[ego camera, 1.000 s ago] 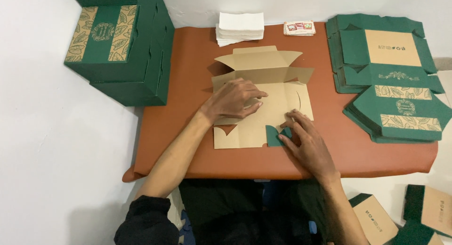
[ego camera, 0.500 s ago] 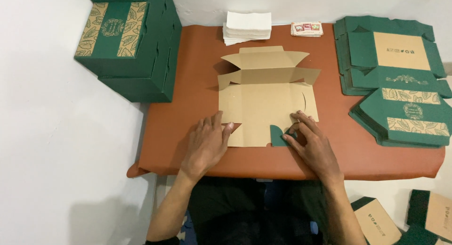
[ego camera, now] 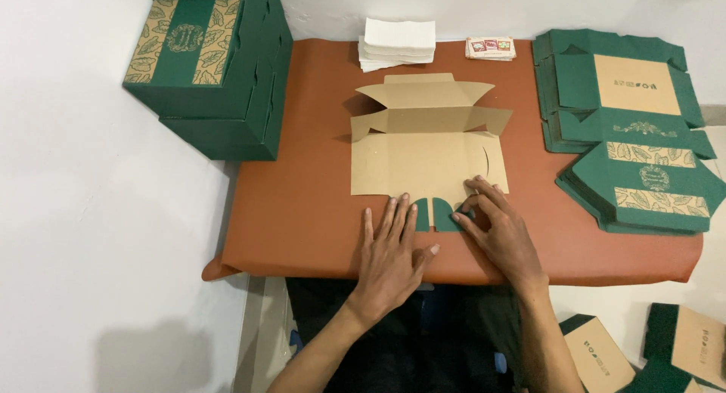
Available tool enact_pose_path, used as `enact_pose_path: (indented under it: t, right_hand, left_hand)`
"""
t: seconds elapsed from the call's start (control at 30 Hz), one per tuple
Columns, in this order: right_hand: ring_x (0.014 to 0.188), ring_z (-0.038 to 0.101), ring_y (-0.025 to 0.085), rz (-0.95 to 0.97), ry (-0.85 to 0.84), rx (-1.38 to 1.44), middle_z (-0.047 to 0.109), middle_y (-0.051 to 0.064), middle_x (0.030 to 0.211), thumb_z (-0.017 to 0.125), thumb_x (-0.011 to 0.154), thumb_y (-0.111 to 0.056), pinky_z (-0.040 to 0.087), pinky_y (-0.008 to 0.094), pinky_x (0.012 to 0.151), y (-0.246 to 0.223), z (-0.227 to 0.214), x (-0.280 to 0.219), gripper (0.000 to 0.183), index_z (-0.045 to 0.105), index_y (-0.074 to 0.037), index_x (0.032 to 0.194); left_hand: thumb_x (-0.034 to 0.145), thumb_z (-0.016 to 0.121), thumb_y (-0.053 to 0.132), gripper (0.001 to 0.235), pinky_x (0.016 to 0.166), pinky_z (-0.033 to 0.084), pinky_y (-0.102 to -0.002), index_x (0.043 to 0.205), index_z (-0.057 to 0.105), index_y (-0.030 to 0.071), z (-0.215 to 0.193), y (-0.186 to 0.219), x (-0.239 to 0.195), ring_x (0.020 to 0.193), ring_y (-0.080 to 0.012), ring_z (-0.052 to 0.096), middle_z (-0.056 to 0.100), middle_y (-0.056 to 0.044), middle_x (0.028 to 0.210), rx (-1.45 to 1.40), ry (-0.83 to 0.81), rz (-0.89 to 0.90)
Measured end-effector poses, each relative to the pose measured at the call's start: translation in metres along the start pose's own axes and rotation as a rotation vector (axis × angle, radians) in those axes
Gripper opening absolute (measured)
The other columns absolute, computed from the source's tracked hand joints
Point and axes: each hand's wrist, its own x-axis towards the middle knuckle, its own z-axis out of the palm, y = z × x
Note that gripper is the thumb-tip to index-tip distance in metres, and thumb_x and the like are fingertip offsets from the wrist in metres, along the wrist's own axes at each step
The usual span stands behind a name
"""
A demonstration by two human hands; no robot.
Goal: The person assembles green cardboard boxes by folding the flaps of flat-packed pieces and tucking them into slots to form a rectangular container. The person repeats this process for multiple boxes, stacking the finished ones on the left side of the table.
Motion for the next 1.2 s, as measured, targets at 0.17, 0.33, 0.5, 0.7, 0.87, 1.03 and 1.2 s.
enact_pose_path:
  t: [0.17,0.33,0.5,0.7,0.87,1.03,1.2]
  right_hand:
    - [0.145,0.054,0.04,-0.017,-0.007,-0.03,0.068,0.013,0.145,0.082,0.096,-0.028,0.037,0.055,0.129,0.003,0.001,-0.001,0.022,0.072,-0.009,0.101]
    - [0.143,0.055,0.043,-0.179,0.013,0.05,0.065,0.016,0.149,0.093,0.078,-0.037,0.029,0.063,0.128,0.007,-0.002,-0.006,0.074,0.057,-0.01,0.137]
    - [0.131,0.06,0.05,-0.209,0.165,0.154,0.061,0.027,0.145,0.078,0.095,-0.004,0.052,0.06,0.11,-0.004,-0.011,-0.01,0.074,0.036,0.005,0.155]
    - [0.152,0.046,0.049,-0.075,0.205,-0.095,0.056,0.018,0.154,0.081,0.092,-0.008,0.047,0.058,0.119,0.021,-0.018,-0.019,0.036,0.076,-0.01,0.128]
    - [0.154,0.048,0.035,-0.143,0.072,-0.327,0.06,0.007,0.159,0.081,0.093,-0.031,0.027,0.057,0.132,0.016,-0.018,-0.014,0.039,0.078,-0.025,0.132]
    - [0.151,0.047,0.04,-0.263,-0.133,-0.212,0.054,0.016,0.162,0.084,0.084,-0.051,0.032,0.061,0.127,0.005,-0.012,0.005,0.075,0.065,-0.017,0.149]
    - [0.145,0.057,0.032,-0.331,-0.083,-0.304,0.065,0.014,0.152,0.077,0.093,-0.053,0.036,0.055,0.127,0.019,0.004,0.003,0.062,0.07,-0.016,0.142]
  left_hand:
    - [0.115,0.04,0.051,0.075,0.127,-0.006,-0.067,0.166,0.035,-0.004,0.0,-0.002,-0.001,0.162,-0.042,0.021,0.027,-0.03,0.174,0.016,-0.013,0.004]
    - [0.11,0.059,0.026,0.08,0.12,0.019,-0.074,0.174,0.014,0.008,-0.015,0.004,0.006,0.153,-0.0499,0.039,0.018,-0.035,0.174,-0.077,0.147,0.006]
    - [0.1,0.045,-0.02,0.085,0.116,0.041,-0.068,0.174,0.013,0.008,-0.014,-0.014,0.014,0.155,-0.0586,0.03,0.003,-0.033,0.178,-0.329,0.427,0.03]
    - [0.087,0.073,-0.012,0.091,0.114,0.034,-0.072,0.168,0.038,0.009,-0.026,-0.033,0.01,0.153,-0.0491,0.039,0.023,-0.029,0.175,0.178,0.419,-0.074]
    - [0.11,0.058,0.034,0.047,0.12,0.003,-0.085,0.153,0.059,0.015,-0.035,-0.033,0.022,0.163,-0.0432,0.022,0.034,-0.016,0.174,0.27,0.041,0.131]
    - [0.097,0.056,0.075,0.087,0.122,0.001,-0.083,0.165,0.044,0.022,-0.012,-0.066,0.043,0.161,-0.0396,0.031,0.034,-0.013,0.175,0.214,-0.11,0.325]
    - [0.101,0.06,0.064,0.078,0.124,0.027,-0.072,0.161,0.049,0.016,-0.011,-0.067,0.045,0.152,-0.0405,0.048,0.051,-0.021,0.163,0.285,-0.168,0.394]
